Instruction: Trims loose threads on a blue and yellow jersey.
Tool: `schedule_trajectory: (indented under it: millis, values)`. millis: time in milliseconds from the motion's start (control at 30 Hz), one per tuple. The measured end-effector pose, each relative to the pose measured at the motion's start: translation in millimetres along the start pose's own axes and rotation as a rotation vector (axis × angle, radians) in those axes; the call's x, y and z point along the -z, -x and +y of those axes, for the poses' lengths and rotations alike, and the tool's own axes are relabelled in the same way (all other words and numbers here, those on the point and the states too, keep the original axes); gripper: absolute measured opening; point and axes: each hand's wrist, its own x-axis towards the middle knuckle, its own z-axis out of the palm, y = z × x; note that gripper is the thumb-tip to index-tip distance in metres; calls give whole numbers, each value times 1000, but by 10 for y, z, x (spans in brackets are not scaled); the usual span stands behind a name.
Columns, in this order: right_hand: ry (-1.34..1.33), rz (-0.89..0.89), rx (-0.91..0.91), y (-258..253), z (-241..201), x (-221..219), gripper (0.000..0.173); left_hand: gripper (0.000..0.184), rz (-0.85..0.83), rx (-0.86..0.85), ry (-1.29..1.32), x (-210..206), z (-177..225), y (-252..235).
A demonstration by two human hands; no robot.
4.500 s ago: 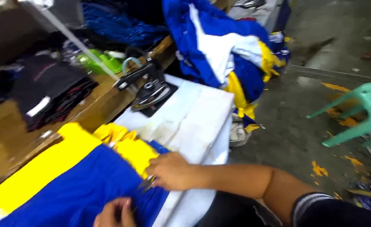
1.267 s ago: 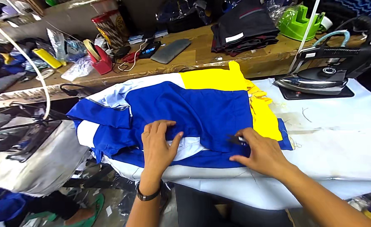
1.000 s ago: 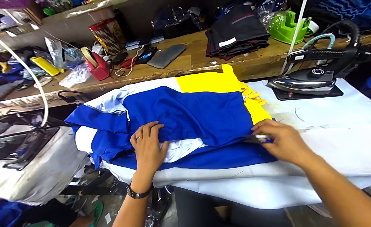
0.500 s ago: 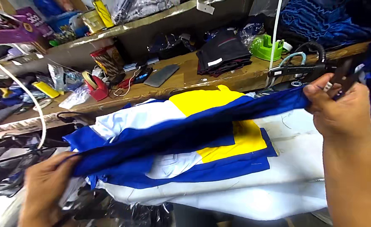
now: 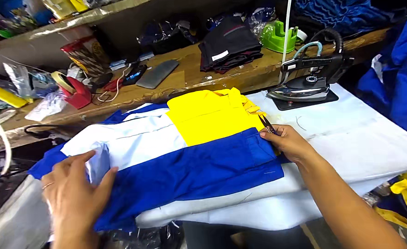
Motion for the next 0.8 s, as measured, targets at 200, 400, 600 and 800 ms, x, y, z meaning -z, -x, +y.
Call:
schedule_trajectory:
  millis: [200,400,600,800]
  values:
    - [-19,34,24,130,4,-41,10,34,-208,-219,743,-1178,2109,81]
    - [64,63,86,239,106,-8,6,18,1,-260,740,-1905,2667,241]
    - [48,2,84,235,181,100,6,5,-340,55,1166,-1728,2529,159]
    - [447,95,161,192,265,183,16,7,-354,170,1197,-1762,2503,133]
